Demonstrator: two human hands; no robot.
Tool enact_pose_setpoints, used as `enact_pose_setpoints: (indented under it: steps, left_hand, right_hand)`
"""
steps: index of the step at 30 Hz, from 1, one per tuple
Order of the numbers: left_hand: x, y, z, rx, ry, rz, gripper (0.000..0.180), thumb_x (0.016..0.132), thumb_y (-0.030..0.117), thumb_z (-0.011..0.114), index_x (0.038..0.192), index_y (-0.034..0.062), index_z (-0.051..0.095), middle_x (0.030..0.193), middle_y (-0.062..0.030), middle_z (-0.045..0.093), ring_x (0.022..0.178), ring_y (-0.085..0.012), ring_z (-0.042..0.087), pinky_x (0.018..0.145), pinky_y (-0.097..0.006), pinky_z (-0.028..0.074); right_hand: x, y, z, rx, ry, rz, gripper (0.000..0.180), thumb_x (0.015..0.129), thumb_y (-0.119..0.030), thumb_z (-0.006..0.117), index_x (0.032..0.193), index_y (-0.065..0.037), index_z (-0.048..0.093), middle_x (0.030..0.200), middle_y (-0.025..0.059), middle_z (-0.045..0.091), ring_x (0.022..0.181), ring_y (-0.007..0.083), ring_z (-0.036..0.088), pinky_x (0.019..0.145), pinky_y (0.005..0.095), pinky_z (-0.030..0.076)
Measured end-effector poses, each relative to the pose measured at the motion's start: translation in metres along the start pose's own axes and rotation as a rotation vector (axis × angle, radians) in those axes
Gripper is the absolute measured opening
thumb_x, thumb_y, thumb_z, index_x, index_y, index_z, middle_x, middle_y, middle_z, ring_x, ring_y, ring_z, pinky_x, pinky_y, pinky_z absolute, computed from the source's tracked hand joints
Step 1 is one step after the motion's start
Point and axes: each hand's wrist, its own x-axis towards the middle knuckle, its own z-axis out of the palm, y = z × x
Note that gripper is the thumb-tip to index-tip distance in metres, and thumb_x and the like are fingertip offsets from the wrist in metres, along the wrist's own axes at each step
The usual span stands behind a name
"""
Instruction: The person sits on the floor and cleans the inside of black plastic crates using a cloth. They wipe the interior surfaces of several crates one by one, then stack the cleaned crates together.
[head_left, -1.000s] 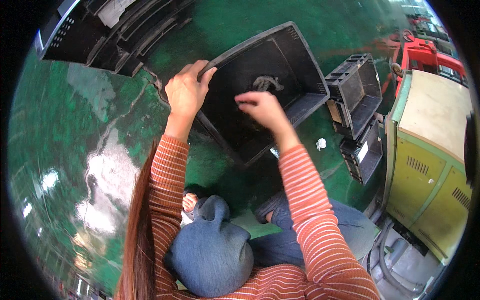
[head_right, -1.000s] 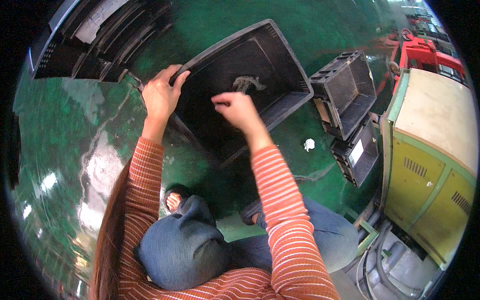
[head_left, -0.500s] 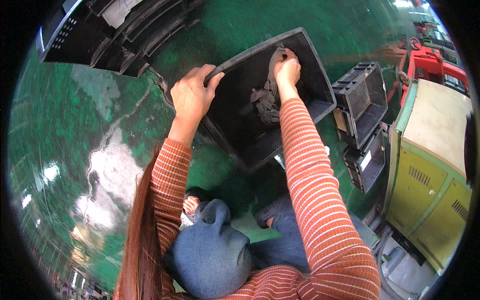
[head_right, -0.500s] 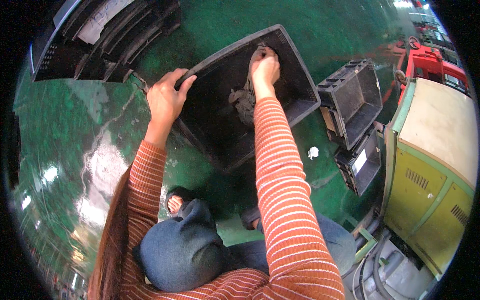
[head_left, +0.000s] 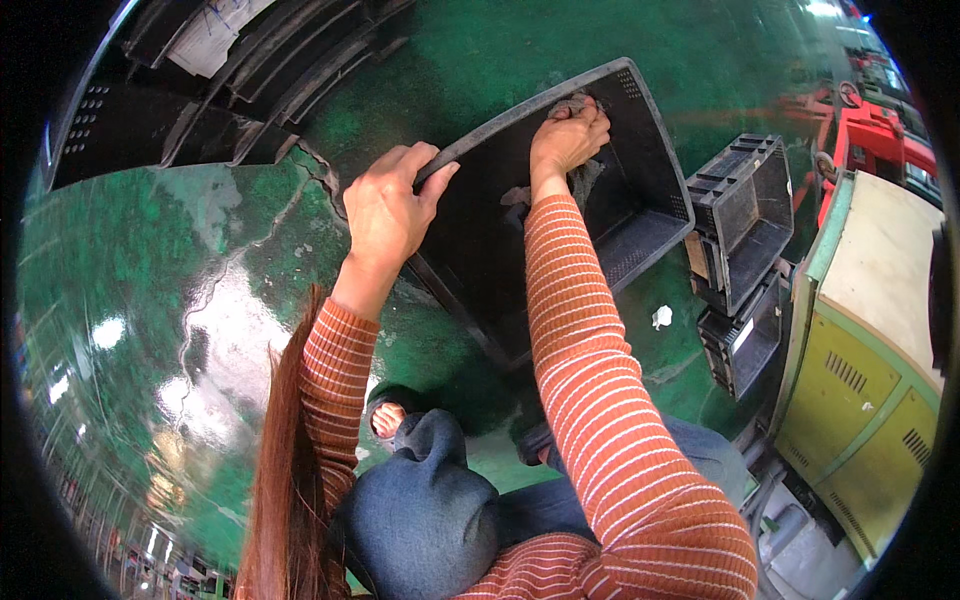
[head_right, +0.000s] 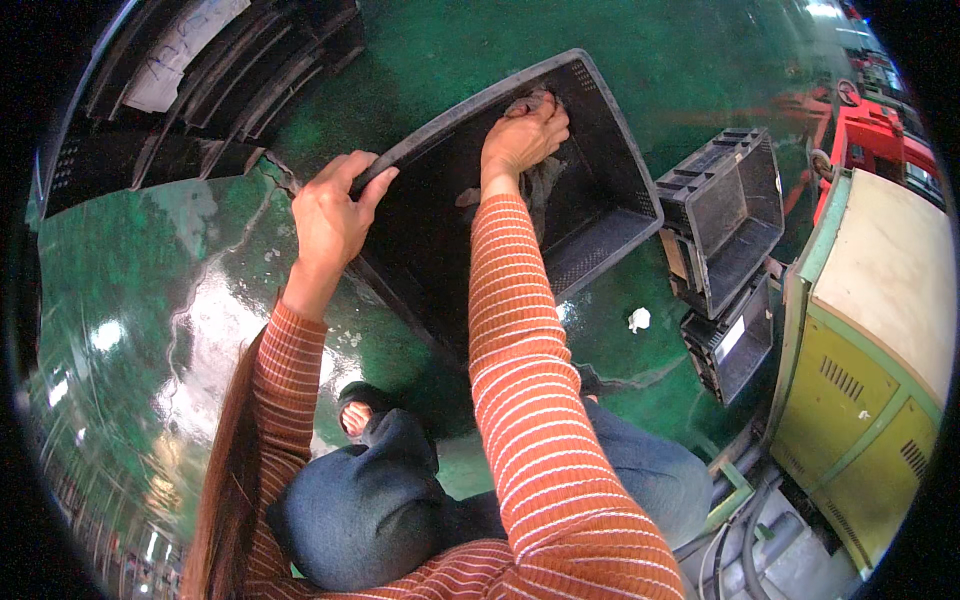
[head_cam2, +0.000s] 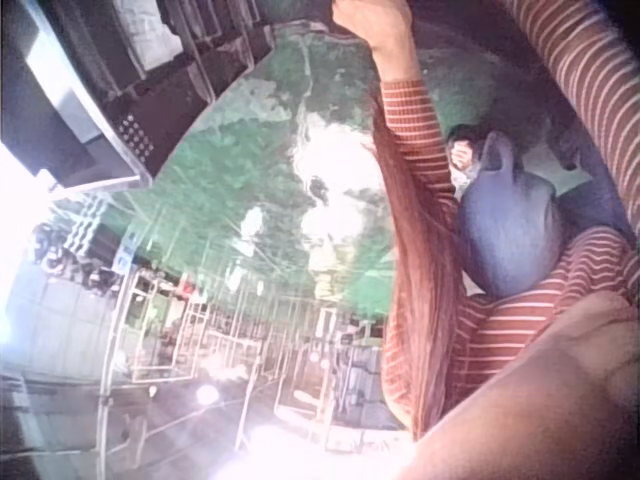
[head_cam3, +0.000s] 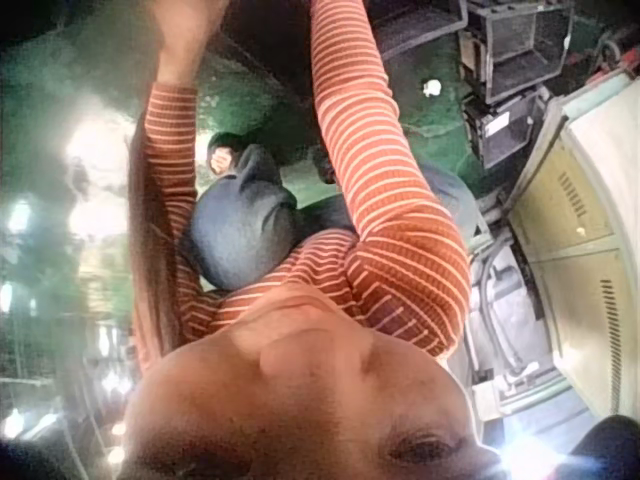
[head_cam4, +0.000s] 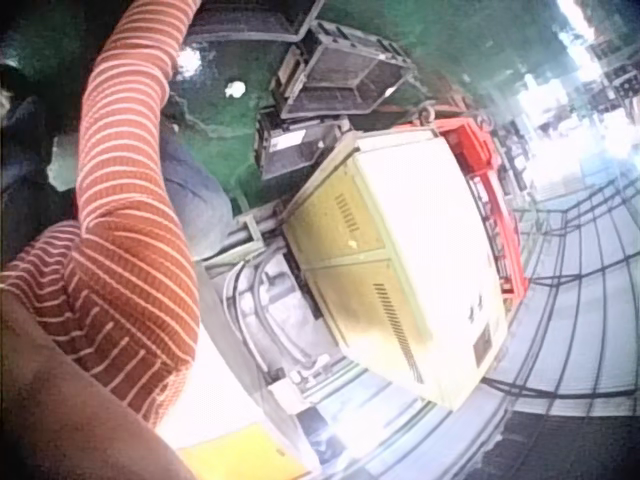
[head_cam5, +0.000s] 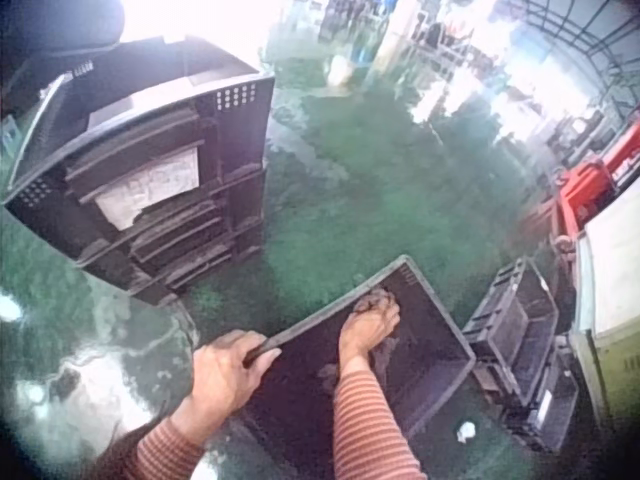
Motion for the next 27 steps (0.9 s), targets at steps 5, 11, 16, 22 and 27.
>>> enact_pose_setpoints:
  steps: [5, 11, 16, 22, 27]
  left_hand:
    - [0.002, 0.000, -0.002, -0.003, -0.041, -0.002, 0.018, 0.076, 0.023, 0.069, 0.081, 0.0078, 0.062, 0.074, -0.0077, 0.060, 0.064, -0.0281, 0.060, 0.055, -0.035, 0.046]
    - [0.000, -0.005, -0.002, -0.049, -0.039, 0.045, 0.018, 0.076, 0.023, 0.069, 0.080, 0.0072, 0.061, 0.073, -0.0079, 0.059, 0.063, -0.0286, 0.059, 0.054, -0.036, 0.046]
    - [0.000, -0.003, 0.002, -0.010, -0.026, 0.040, 0.019, 0.076, 0.024, 0.069, 0.080, 0.0078, 0.061, 0.073, -0.0075, 0.058, 0.062, -0.0295, 0.059, 0.054, -0.036, 0.046]
    - [0.001, 0.001, 0.003, 0.000, -0.039, 0.028, 0.022, 0.078, 0.026, 0.067, 0.082, 0.0055, 0.062, 0.080, -0.0111, 0.062, 0.070, -0.0328, 0.060, 0.059, -0.038, 0.046]
    - [-0.002, -0.003, -0.001, 0.059, -0.004, 0.037, 0.022, 0.078, 0.032, 0.065, 0.082, 0.0102, 0.061, 0.073, -0.0066, 0.059, 0.064, -0.0292, 0.059, 0.055, -0.038, 0.046]
  right_hand:
    - [0.001, 0.000, -0.006, -0.061, -0.080, 0.009, 0.035, 0.076, -0.007, 0.059, 0.111, -0.004, 0.056, 0.112, 0.0117, 0.046, 0.103, 0.0316, 0.045, 0.083, 0.0405, 0.038]
    - [0.012, -0.009, -0.001, -0.007, -0.208, 0.078, 0.032, 0.076, -0.007, 0.059, 0.108, -0.005, 0.059, 0.110, 0.0135, 0.047, 0.103, 0.0309, 0.047, 0.084, 0.0440, 0.040]
    - [-0.025, -0.016, -0.020, 0.123, -0.305, 0.035, 0.028, 0.072, -0.003, 0.058, 0.101, -0.003, 0.059, 0.106, 0.0158, 0.049, 0.100, 0.0347, 0.050, 0.085, 0.0442, 0.042]
    - [-0.057, -0.004, -0.051, 0.173, -0.640, -0.339, 0.021, 0.072, -0.007, 0.057, 0.091, -0.005, 0.065, 0.102, 0.0193, 0.056, 0.093, 0.0372, 0.055, 0.083, 0.0435, 0.045]
    - [0.080, -0.033, -0.148, 0.261, -0.250, -0.964, 0.014, 0.080, -0.008, 0.052, 0.083, -0.008, 0.067, 0.082, 0.0118, 0.062, 0.077, 0.0277, 0.059, 0.072, 0.0354, 0.048]
